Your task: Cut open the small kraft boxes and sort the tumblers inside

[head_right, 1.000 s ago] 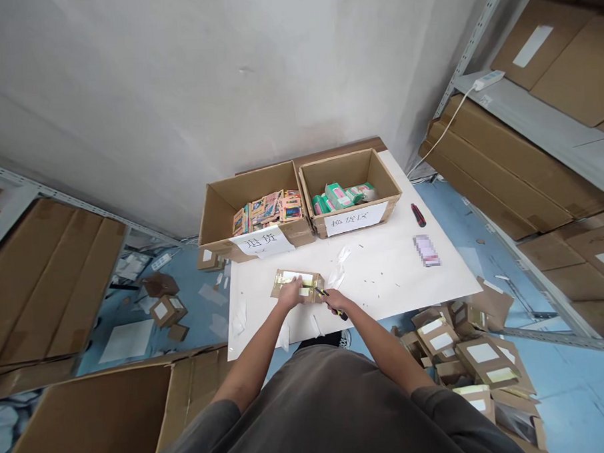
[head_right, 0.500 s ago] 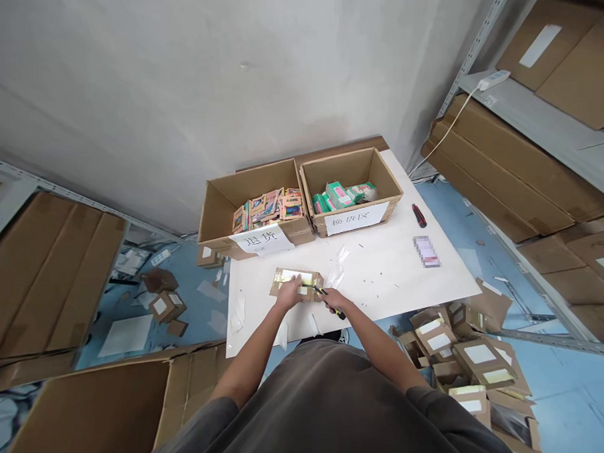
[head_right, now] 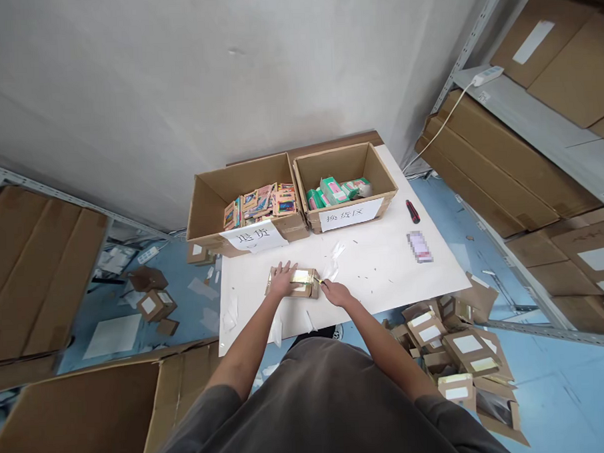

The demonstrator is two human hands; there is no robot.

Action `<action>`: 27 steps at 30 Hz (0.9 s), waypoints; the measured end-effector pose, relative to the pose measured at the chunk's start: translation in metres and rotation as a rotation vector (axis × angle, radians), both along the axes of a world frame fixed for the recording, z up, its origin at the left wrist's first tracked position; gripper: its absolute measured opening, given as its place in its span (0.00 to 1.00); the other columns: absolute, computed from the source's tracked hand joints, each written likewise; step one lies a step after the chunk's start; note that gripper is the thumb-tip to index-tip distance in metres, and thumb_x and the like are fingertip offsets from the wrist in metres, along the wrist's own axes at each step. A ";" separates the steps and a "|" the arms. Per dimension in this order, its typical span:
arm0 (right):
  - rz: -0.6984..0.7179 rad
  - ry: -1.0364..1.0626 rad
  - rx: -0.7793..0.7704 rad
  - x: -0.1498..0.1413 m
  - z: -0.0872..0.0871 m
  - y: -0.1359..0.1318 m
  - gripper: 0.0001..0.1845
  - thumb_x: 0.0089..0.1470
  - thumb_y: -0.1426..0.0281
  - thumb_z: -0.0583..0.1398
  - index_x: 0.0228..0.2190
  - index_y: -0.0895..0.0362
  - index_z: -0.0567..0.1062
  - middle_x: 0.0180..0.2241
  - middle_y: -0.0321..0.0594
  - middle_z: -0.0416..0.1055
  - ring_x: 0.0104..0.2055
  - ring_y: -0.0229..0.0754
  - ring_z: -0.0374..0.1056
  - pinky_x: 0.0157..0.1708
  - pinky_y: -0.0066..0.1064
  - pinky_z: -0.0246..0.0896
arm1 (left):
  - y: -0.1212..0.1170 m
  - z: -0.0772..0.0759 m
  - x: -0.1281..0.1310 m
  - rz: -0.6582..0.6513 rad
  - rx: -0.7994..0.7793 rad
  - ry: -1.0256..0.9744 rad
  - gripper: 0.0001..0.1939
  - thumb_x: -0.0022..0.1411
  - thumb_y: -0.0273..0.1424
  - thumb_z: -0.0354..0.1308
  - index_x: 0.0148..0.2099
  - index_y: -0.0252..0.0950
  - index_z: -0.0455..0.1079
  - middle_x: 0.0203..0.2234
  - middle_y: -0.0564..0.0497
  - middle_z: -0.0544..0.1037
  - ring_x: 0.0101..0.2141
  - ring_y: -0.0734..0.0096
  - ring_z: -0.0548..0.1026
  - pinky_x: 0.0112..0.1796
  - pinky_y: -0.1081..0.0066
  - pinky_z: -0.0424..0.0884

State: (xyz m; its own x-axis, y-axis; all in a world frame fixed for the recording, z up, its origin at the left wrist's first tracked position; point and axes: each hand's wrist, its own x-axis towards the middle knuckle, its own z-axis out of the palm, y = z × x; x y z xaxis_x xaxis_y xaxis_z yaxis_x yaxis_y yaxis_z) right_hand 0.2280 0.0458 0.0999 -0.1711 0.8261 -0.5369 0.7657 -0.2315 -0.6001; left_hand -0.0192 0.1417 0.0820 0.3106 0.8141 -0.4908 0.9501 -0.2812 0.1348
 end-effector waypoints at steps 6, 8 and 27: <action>0.181 -0.096 0.123 0.004 -0.005 0.000 0.19 0.71 0.58 0.51 0.55 0.51 0.72 0.49 0.46 0.75 0.49 0.50 0.72 0.43 0.31 0.58 | -0.013 -0.004 -0.005 -0.014 0.113 -0.051 0.37 0.68 0.51 0.55 0.74 0.51 0.54 0.73 0.46 0.55 0.72 0.41 0.47 0.68 0.44 0.43; 0.184 -0.115 0.148 0.006 -0.008 -0.001 0.19 0.70 0.58 0.54 0.56 0.50 0.71 0.50 0.45 0.74 0.49 0.50 0.72 0.43 0.31 0.58 | -0.021 -0.005 -0.005 0.007 0.148 -0.062 0.36 0.68 0.50 0.55 0.74 0.51 0.55 0.73 0.47 0.56 0.72 0.42 0.48 0.68 0.44 0.44; -0.255 -0.072 0.090 0.031 -0.014 0.021 0.18 0.66 0.56 0.57 0.52 0.51 0.65 0.43 0.44 0.78 0.42 0.49 0.76 0.37 0.32 0.63 | -0.040 -0.014 0.009 0.164 0.245 -0.167 0.36 0.66 0.47 0.60 0.73 0.51 0.58 0.71 0.48 0.61 0.72 0.43 0.48 0.69 0.43 0.41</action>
